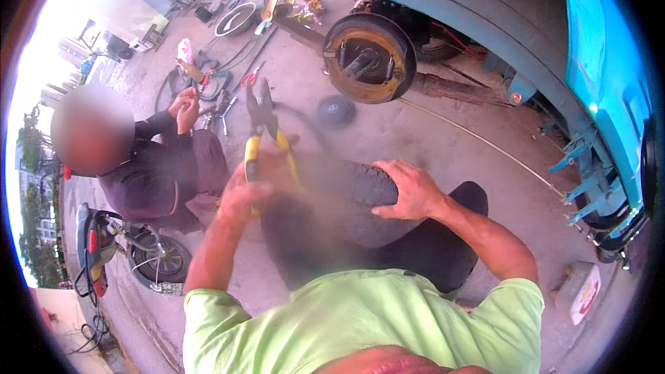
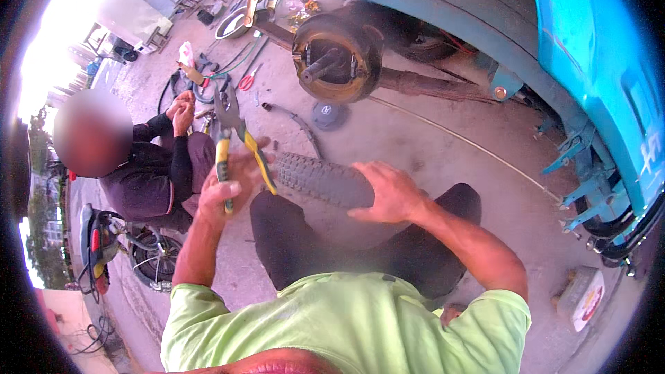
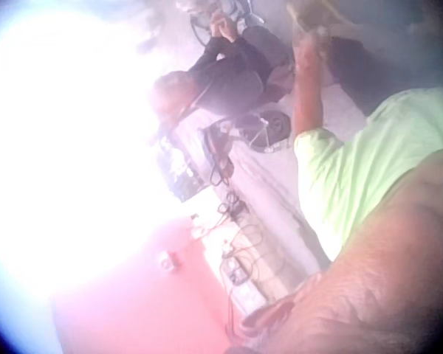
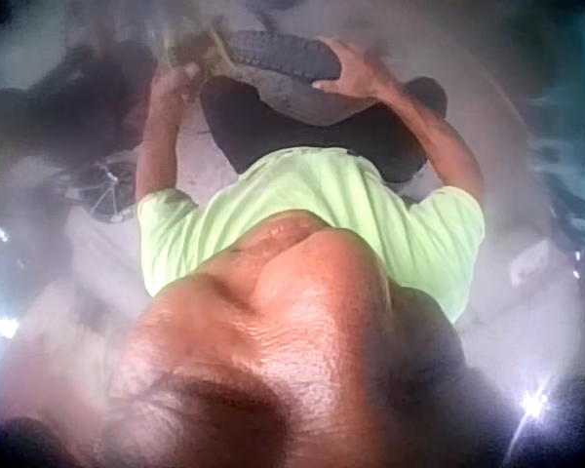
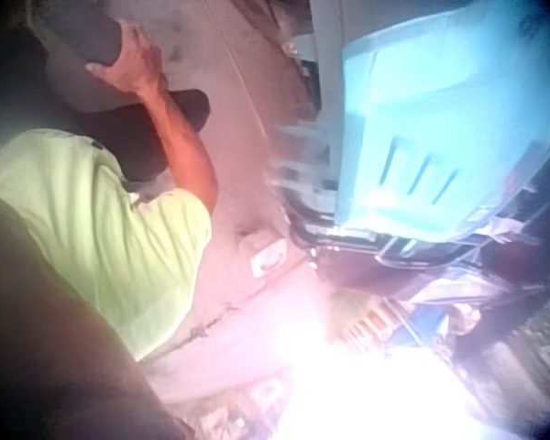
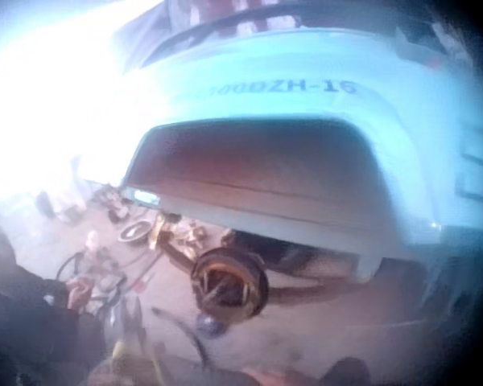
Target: The person removes a wheel from a vehicle, cleans the axle and brake area, and then reattaches the wheel by hand and using a hammer to secure the lug nuts.
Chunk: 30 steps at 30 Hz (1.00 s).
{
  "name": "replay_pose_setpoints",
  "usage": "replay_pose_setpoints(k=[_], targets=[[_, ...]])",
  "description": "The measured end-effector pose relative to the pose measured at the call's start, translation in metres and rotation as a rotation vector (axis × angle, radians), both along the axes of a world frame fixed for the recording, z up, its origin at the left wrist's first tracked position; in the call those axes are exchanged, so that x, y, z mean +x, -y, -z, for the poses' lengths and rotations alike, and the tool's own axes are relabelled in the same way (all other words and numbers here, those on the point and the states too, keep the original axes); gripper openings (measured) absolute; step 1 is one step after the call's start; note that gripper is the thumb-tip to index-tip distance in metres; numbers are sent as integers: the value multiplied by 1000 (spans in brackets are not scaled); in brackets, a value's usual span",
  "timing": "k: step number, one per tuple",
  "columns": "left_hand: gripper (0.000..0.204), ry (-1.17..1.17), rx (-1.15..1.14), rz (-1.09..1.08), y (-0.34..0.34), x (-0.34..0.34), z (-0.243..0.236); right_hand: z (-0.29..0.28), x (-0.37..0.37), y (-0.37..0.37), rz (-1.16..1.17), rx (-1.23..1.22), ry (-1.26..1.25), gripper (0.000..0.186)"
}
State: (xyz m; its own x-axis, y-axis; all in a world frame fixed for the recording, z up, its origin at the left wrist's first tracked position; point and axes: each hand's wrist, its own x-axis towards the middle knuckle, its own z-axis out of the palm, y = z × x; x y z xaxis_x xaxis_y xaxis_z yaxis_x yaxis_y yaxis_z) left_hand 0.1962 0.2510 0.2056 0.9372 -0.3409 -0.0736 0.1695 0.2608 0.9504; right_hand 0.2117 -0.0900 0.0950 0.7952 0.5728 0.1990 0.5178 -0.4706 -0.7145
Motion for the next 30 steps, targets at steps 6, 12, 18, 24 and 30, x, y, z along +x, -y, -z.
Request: replay_pose_setpoints(k=[6,12,18,24,30], targets=[[62,848,1430,34,6,54,-108,-2,-5,-5,-13,-13,7,87],[56,1145,1866,315,43,86,-179,0,-10,1,6,-8,44,85],[65,1536,2144,187,50,105,-185,-1,-11,-1,-13,-36,-10,88],[68,1542,2102,151,32,114,-163,-2,-11,0,-27,-10,-9,88],[64,960,1554,323,21,94,-132,5,-9,6,-5,-10,-3,87]])
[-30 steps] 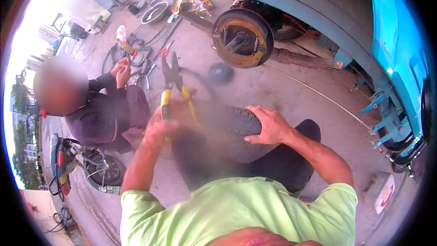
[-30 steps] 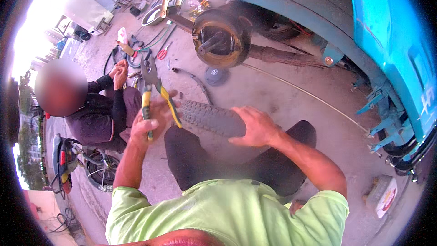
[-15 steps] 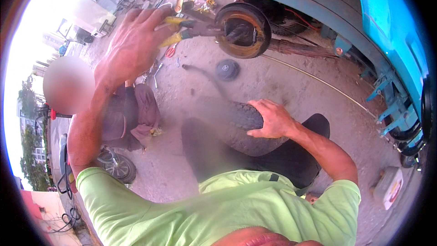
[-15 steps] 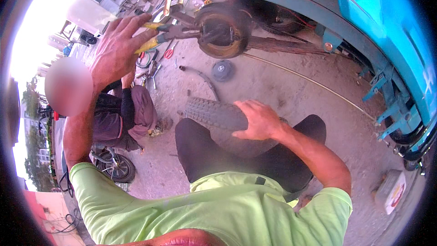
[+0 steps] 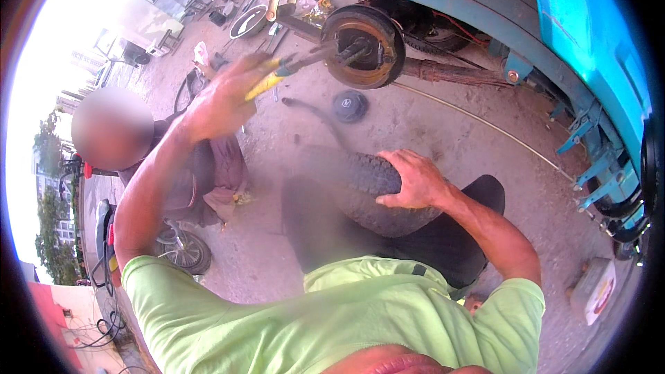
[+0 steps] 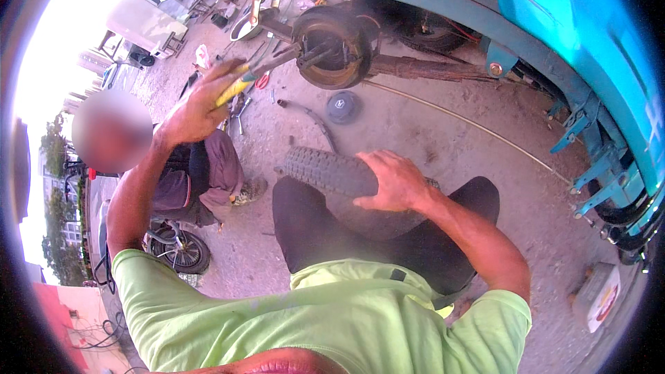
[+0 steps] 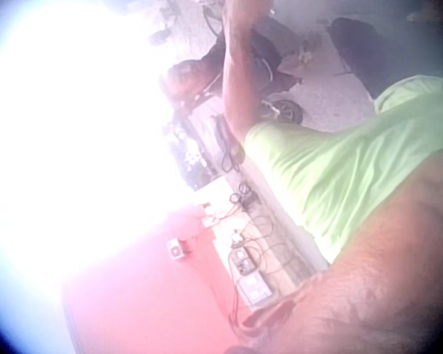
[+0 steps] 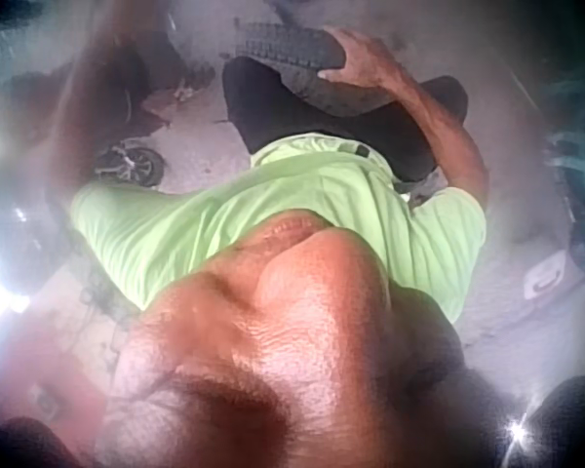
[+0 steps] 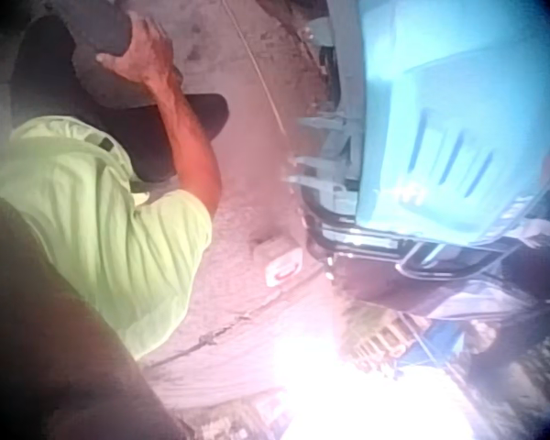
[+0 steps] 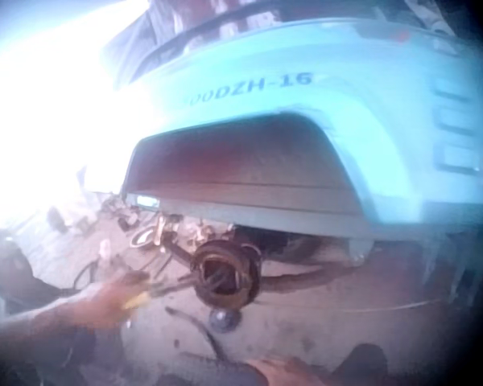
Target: The person removes a wheel from a vehicle, cleans the axle and brake area, and then reattaches the wheel by hand and using a hammer to secure the lug nuts.
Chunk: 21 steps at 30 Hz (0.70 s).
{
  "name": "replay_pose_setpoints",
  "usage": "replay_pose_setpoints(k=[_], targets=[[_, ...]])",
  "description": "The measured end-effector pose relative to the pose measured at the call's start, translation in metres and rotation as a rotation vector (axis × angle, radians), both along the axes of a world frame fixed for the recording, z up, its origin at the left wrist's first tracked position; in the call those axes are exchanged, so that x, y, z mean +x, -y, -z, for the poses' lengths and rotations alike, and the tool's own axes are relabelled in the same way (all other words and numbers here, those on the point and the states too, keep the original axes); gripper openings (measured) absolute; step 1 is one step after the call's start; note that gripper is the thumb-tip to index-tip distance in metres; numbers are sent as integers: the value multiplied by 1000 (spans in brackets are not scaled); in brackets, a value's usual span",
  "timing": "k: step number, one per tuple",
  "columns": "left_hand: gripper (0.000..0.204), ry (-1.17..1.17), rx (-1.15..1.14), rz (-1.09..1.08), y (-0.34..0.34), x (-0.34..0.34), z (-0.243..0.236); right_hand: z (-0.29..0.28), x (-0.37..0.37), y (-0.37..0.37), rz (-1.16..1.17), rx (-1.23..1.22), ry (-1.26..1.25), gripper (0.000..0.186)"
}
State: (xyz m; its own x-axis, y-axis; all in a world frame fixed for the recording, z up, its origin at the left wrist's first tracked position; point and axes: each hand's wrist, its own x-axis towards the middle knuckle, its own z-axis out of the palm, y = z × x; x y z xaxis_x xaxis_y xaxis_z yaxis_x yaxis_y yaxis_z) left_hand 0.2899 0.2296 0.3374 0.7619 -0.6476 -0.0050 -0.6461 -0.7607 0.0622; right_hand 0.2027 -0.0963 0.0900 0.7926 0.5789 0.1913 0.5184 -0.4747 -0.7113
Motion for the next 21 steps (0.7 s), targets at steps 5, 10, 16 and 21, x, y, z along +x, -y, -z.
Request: replay_pose_setpoints(k=[5,10,16,21], targets=[[68,-371,-186,-182,19,-31,16,-10,2,4,8,-16,-48,86],[71,-121,-483,-352,64,-90,100,-12,0,-3,-9,-22,-7,86],[74,127,-602,-568,132,-94,151,-15,-3,-3,-10,-61,-20,88],[75,237,-554,-588,145,-97,156,-16,-6,-3,-5,-62,-28,88]])
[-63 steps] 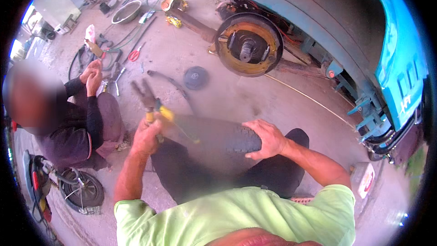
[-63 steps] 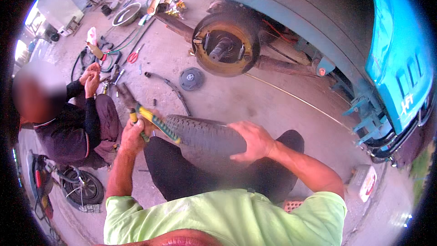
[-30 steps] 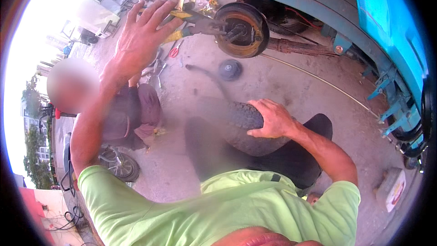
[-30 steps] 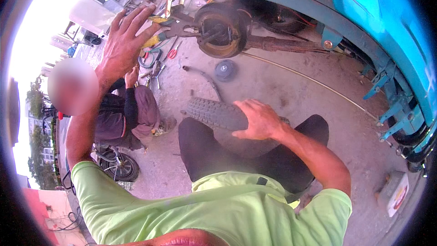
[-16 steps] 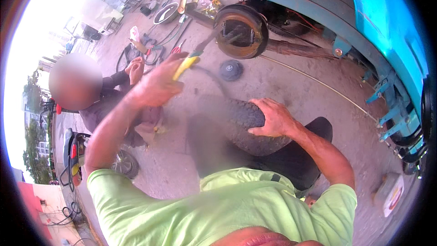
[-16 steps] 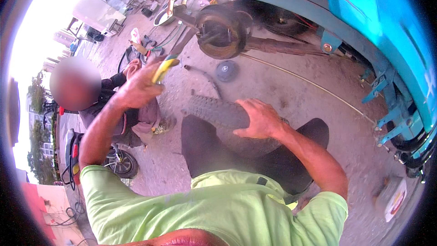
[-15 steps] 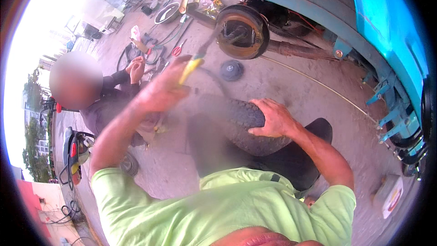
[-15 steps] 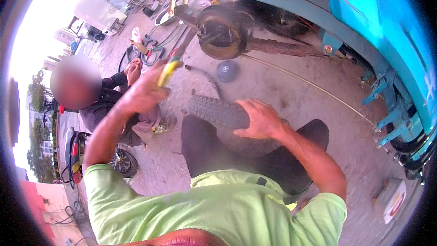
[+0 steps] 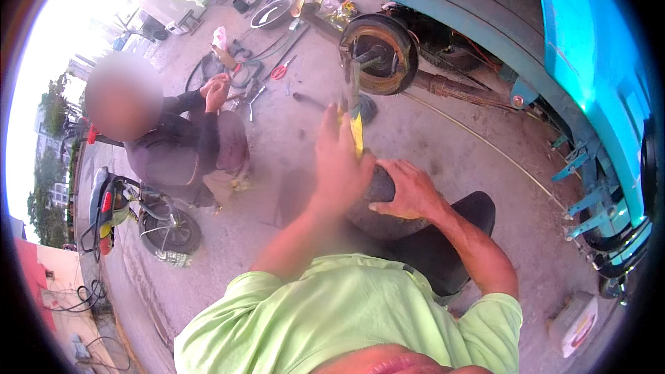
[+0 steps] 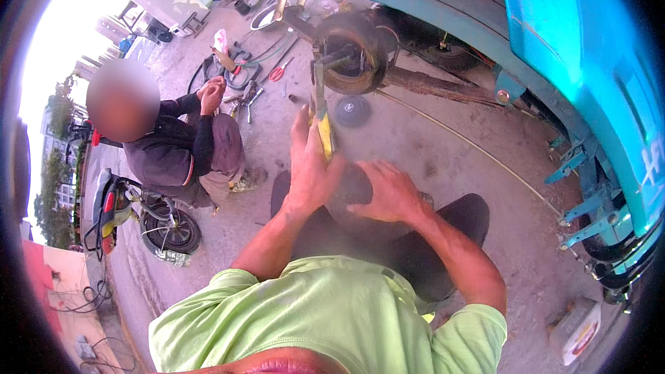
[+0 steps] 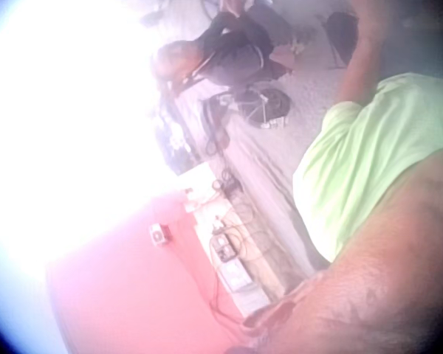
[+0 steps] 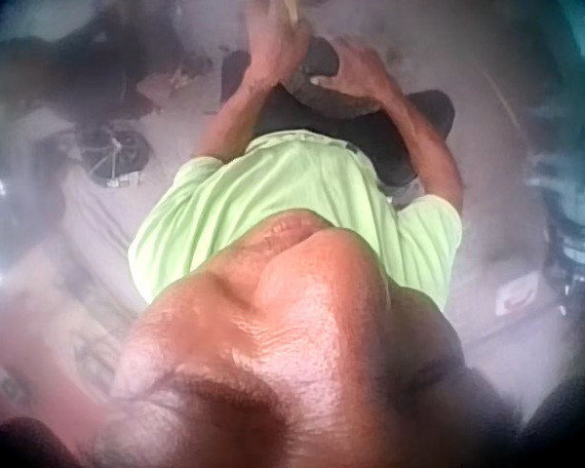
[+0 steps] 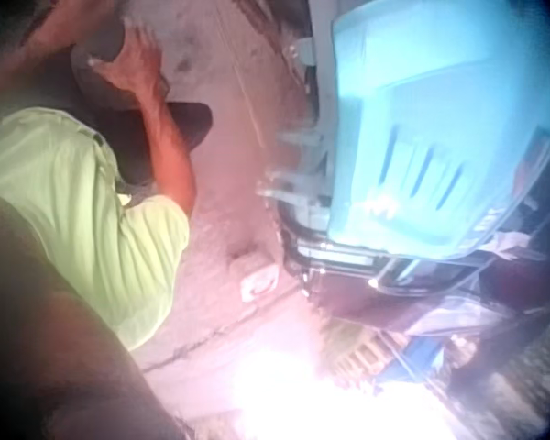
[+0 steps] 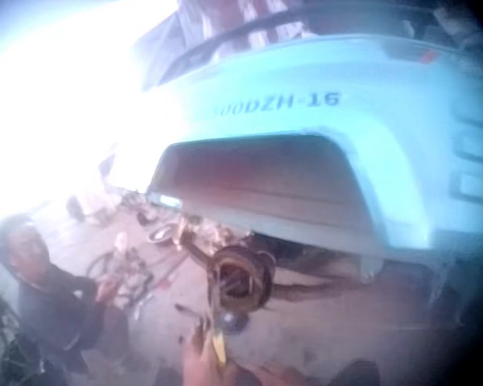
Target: The person removes a wheel from a vehicle, cleans the axle and brake area, and then reattaches the wheel by hand and using a hammer to secure the lug nuts.
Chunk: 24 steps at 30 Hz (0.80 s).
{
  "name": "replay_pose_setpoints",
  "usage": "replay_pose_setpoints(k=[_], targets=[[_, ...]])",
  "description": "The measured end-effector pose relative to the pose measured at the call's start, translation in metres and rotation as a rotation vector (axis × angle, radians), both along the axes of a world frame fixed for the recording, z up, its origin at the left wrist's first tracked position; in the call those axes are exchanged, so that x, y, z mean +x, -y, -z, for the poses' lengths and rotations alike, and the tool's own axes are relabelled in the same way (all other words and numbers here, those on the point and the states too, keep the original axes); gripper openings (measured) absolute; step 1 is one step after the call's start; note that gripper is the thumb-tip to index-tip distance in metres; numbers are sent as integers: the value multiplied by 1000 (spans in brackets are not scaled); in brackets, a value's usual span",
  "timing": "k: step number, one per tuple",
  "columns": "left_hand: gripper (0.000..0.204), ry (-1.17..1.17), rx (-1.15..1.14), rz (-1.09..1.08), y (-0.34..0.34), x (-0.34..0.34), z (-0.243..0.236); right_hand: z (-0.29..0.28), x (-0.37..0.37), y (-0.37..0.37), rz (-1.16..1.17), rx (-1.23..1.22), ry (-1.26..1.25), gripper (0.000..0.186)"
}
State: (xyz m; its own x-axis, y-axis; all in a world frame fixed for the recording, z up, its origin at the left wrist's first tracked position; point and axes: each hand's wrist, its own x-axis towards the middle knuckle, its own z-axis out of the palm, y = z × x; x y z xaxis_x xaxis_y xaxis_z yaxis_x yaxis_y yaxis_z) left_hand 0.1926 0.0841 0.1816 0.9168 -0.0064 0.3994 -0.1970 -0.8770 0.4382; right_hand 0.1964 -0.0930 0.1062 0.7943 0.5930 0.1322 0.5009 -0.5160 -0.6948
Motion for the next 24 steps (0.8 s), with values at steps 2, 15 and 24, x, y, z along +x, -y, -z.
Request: replay_pose_setpoints(k=[2,15,24], targets=[[74,-1,13,-16,2,-2,2,-1,-2,1,-5,14,-16,88],[70,63,-15,-23,21,0,16,7,-4,19,-1,15,-16,89],[79,0,-130,-91,64,14,5,25,3,18,-27,31,19,87]])
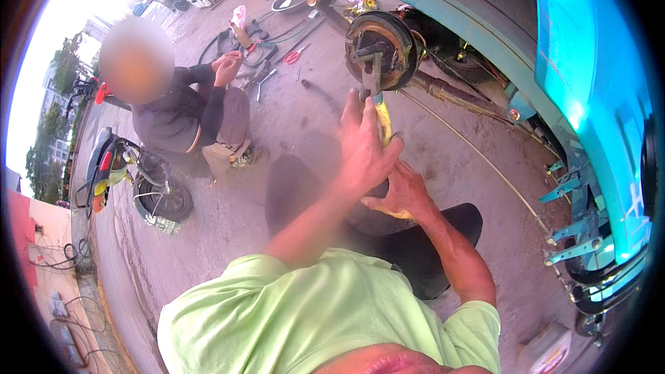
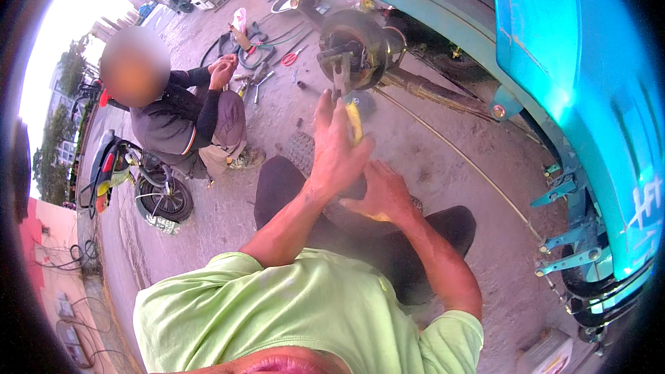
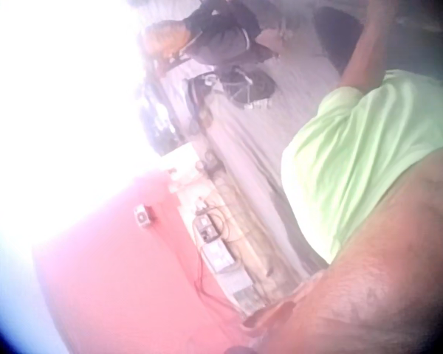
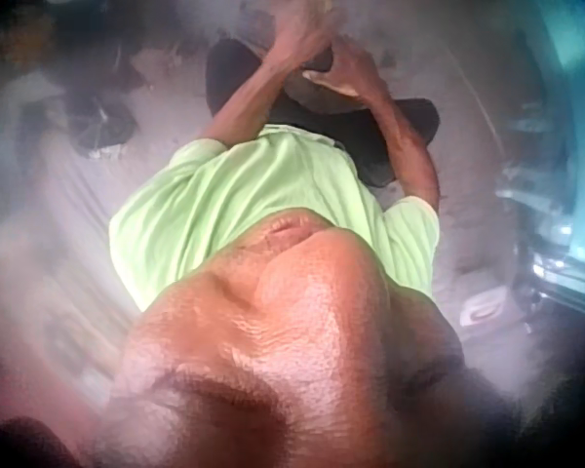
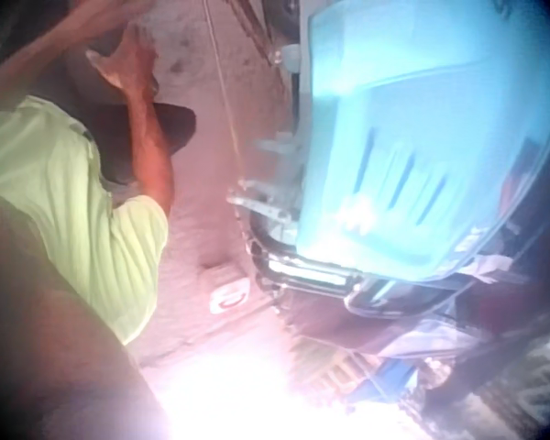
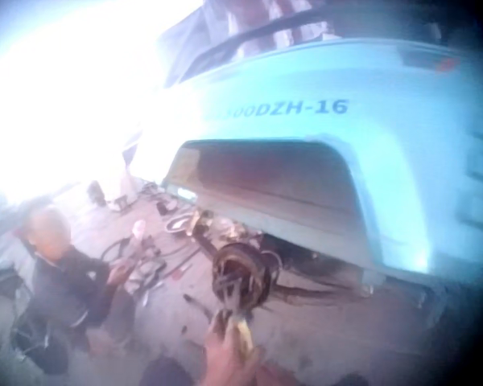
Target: The person removes a wheel from a vehicle, cleans the axle and brake area, and then reattaches the wheel by hand and using a hammer to secure the lug nuts.
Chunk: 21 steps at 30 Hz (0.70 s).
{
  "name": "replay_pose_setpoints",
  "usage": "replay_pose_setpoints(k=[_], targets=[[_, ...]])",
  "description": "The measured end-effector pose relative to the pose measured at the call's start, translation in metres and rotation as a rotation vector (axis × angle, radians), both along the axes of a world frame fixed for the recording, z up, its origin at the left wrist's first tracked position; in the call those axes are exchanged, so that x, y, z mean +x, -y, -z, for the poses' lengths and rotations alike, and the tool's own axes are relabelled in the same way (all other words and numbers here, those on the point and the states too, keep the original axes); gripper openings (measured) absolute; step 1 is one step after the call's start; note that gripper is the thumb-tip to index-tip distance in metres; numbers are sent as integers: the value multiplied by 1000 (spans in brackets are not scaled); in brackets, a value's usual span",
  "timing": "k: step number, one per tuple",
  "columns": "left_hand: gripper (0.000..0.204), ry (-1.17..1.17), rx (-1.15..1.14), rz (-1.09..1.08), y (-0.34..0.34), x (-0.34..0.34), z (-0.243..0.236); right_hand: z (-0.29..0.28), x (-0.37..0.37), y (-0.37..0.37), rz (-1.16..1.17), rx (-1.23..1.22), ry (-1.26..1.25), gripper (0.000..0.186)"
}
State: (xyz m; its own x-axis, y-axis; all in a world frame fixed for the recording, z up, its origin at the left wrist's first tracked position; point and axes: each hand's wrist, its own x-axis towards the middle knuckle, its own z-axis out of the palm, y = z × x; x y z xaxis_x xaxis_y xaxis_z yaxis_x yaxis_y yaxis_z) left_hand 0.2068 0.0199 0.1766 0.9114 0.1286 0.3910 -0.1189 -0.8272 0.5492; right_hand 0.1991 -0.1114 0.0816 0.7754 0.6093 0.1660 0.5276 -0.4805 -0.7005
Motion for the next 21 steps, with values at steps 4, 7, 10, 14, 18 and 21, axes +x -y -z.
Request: replay_pose_setpoints(k=[4,7,10,14,18,21], targets=[[83,22,7,-27,2,2,2,-11,-9,-4,-28,65,-10,86],[84,16,-30,-45,11,6,-4,-12,-16,-4,-49,60,-51,86],[79,65,-68,-34,18,9,-10,-14,-27,-5,-66,54,-18,87],[60,106,-202,-9,15,15,-16,-8,-46,-6,-91,-20,40,88],[46,82,-283,-22,16,11,-29,-5,-58,-2,-105,72,80,84],[42,-146,-589,12,16,9,-55,-1,-62,0,-116,72,84,85]])
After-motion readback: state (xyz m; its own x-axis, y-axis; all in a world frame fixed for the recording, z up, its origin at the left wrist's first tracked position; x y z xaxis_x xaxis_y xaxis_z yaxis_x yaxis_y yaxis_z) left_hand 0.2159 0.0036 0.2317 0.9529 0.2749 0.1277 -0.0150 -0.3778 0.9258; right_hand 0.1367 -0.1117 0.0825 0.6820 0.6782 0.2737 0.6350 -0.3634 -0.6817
